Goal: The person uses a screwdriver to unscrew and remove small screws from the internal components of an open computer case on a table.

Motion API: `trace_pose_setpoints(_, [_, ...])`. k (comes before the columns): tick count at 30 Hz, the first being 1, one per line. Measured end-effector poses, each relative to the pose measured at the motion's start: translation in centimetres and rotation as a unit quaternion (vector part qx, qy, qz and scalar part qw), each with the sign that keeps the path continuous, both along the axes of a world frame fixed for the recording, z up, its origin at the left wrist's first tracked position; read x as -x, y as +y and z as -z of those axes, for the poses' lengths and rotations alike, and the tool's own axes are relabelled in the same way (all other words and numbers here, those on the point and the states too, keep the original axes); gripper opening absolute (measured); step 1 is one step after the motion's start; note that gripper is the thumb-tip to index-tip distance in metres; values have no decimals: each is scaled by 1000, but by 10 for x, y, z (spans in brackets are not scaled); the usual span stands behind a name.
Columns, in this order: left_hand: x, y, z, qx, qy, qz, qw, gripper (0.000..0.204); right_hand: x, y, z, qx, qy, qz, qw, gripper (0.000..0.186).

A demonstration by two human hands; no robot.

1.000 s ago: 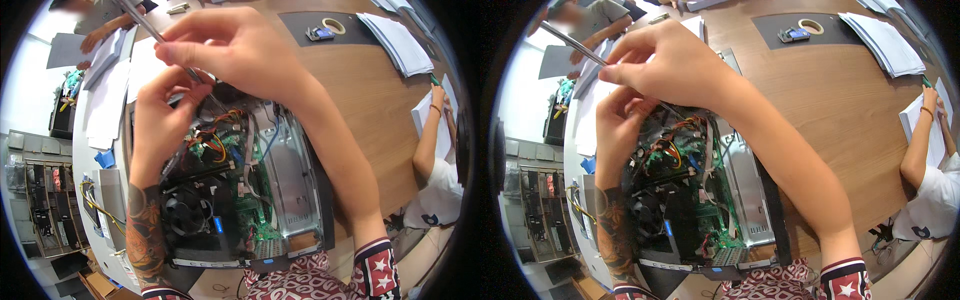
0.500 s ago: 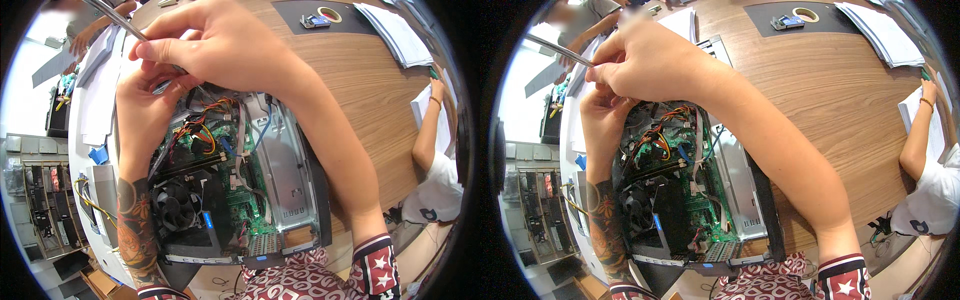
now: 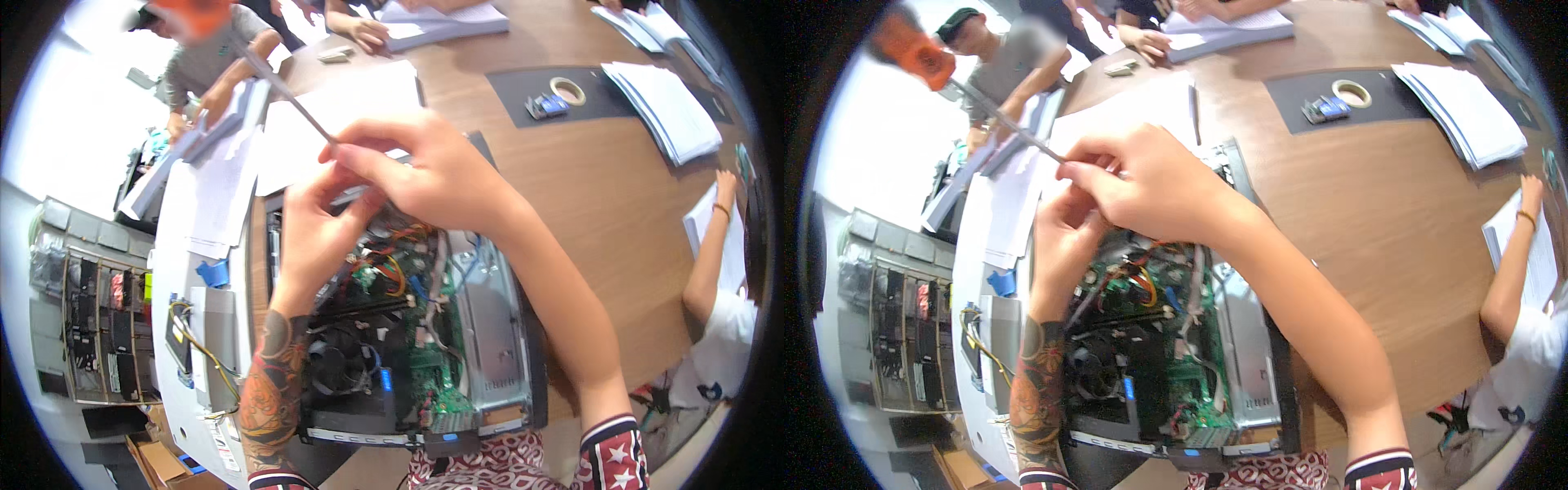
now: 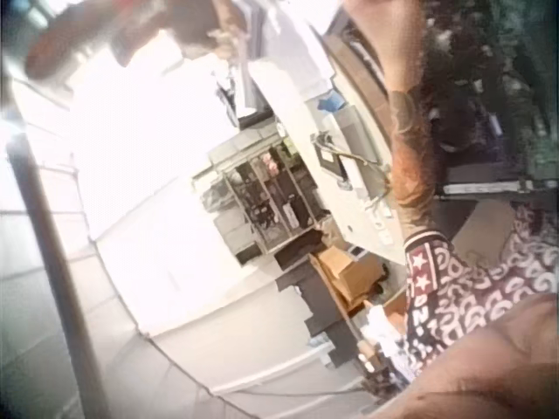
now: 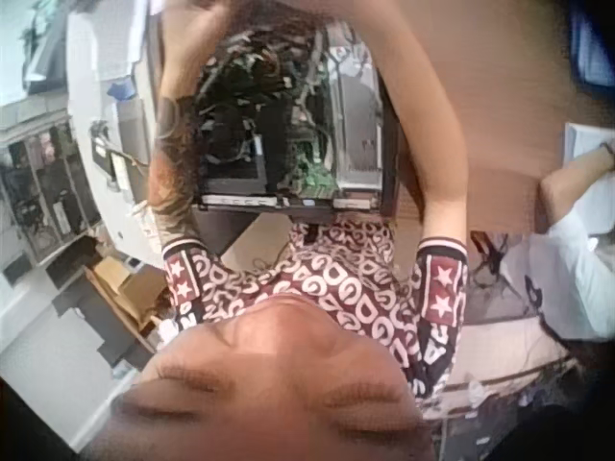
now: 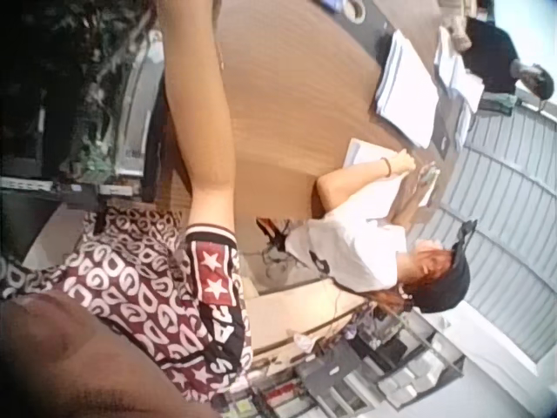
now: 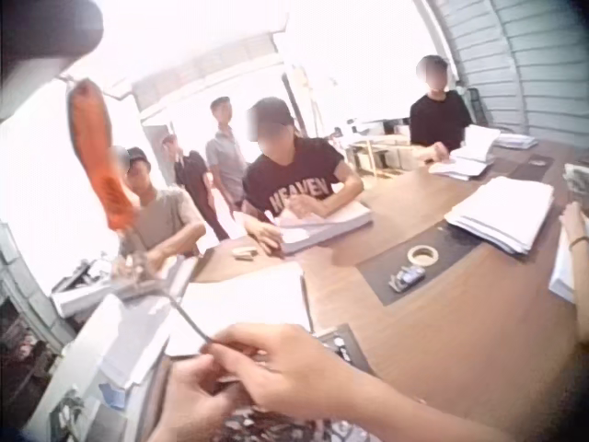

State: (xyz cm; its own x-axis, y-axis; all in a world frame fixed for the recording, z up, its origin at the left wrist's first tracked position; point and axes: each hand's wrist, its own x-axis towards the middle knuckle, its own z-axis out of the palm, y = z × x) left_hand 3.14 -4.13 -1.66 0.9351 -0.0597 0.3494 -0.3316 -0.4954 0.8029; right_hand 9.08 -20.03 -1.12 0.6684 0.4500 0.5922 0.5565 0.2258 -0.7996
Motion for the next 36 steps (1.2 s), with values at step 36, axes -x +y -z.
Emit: trace_pose_setpoints(36, [0, -4, 3, 105, 28, 20, 994, 22, 12, -3, -13, 81, -28, 128, 988, 19])
